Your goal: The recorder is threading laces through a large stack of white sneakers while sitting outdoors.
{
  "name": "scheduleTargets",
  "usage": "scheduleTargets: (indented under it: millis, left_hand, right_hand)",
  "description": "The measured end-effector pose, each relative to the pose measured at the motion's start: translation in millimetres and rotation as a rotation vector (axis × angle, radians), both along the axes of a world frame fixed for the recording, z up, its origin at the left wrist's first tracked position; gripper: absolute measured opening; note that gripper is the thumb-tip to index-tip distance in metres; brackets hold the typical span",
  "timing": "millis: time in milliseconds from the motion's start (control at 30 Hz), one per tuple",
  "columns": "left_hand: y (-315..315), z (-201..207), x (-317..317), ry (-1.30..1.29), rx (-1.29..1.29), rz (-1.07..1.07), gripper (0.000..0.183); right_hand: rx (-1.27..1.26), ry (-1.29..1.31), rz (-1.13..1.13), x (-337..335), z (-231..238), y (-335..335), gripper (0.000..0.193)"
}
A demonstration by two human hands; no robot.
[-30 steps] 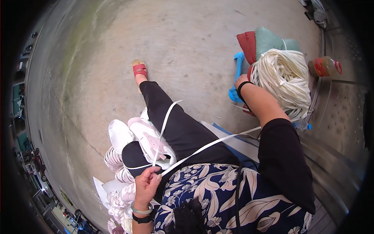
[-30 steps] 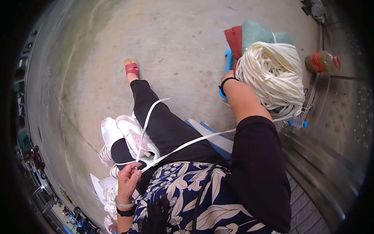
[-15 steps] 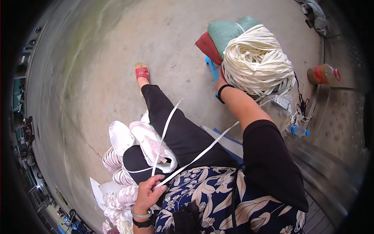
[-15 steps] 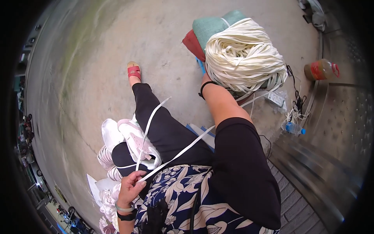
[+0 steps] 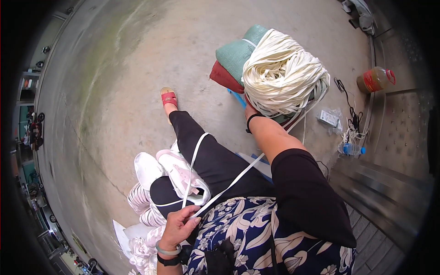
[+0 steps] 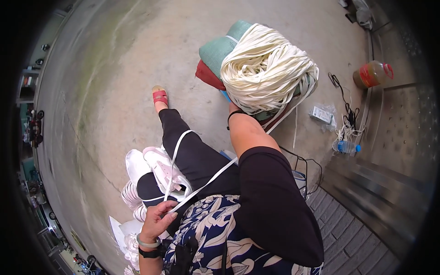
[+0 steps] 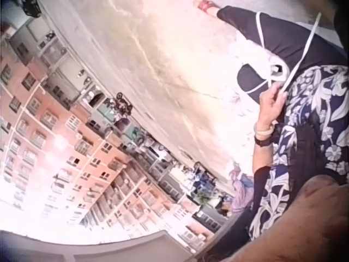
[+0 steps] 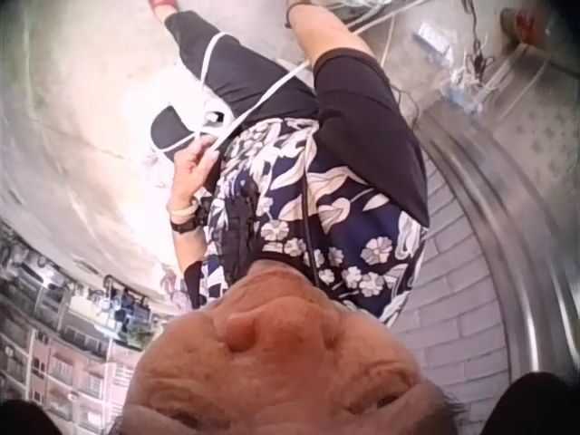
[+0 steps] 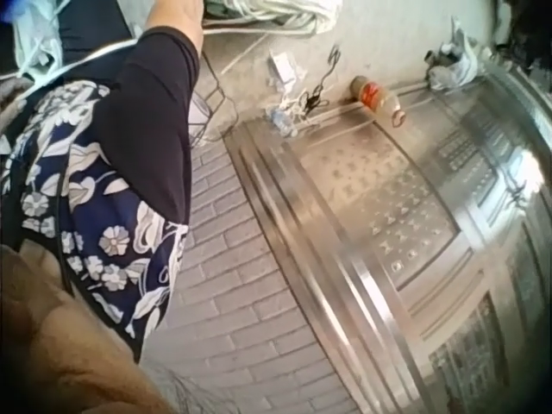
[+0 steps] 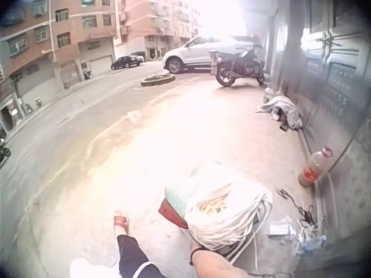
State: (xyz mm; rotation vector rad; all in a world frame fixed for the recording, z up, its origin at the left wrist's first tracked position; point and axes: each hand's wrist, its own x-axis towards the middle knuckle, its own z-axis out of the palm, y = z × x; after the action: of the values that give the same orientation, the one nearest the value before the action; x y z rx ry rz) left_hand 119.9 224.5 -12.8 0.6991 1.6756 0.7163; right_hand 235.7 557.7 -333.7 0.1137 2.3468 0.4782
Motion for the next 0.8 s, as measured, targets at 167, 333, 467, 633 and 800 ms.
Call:
scheduleTargets:
  millis: [167, 333, 467, 633, 800]
  left_hand:
    - [-9, 4, 9, 0.053, 0.045, 0.030, 0.023]
    - [-3, 10, 4, 0.057, 0.061, 0.012, 0.021]
    - [14, 14, 2, 0.165, 0.112, -0.030, 0.019]
    - [29, 22, 8, 0.166, 0.167, 0.110, 0.015]
    - [33, 34, 13, 0.200, 0.363, 0.325, 0.010]
  right_hand:
    - [-0.056, 0.019, -0.022, -7, 0, -1, 0.030]
    - [-0.121, 0.015, -0.095, -22, 7, -4, 0.030]
    - [-0.353, 0.209, -0.326, -21, 35, -12, 0.026]
    - [-0.966, 1.158, -0.678, -44, 131, -51, 0.013]
    - [-1.959, 1.204, -0.397, -41, 269, -132, 0.027]
